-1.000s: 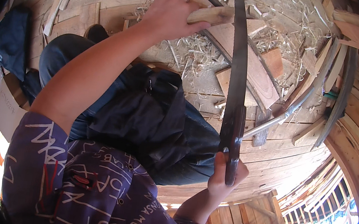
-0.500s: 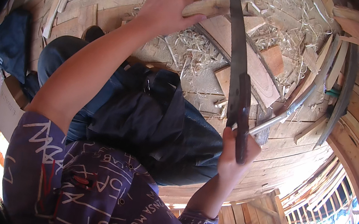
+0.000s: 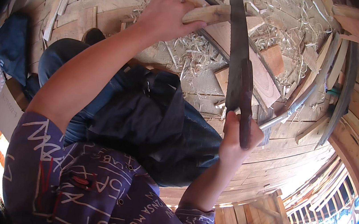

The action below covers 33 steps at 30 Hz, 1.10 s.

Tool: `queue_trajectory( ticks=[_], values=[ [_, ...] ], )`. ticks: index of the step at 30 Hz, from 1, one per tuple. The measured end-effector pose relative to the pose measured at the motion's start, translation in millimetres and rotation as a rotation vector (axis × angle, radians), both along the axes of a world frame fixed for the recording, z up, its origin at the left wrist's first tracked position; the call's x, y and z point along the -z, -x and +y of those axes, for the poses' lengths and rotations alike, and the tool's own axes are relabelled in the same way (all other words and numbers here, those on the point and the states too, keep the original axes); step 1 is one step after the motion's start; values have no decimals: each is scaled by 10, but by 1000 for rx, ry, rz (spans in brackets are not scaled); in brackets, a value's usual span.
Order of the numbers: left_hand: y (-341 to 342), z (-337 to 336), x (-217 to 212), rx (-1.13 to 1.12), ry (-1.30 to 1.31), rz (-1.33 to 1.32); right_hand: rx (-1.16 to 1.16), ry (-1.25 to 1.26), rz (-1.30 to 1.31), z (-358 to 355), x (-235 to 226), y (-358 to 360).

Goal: The person saws a piece of wood using a hand saw while sitting on a wooden floor.

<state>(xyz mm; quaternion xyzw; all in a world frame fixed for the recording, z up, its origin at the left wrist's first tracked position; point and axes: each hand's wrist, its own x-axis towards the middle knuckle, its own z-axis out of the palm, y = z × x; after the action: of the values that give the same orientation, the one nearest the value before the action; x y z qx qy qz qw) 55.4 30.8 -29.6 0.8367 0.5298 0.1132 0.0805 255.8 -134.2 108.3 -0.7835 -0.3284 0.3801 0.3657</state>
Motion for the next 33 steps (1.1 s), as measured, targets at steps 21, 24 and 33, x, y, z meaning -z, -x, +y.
queue_trajectory(
  ticks=[21,24,33],
  values=[
    [-42,62,-279,-14,250,-7,-29,8,-47,231,3,-30],
    [43,46,-267,-39,180,-24,-58,-5,-54,-299,-338,-136],
    [-6,54,-220,-26,148,-2,-5,-15,-15,-236,50,-154]
  ],
)
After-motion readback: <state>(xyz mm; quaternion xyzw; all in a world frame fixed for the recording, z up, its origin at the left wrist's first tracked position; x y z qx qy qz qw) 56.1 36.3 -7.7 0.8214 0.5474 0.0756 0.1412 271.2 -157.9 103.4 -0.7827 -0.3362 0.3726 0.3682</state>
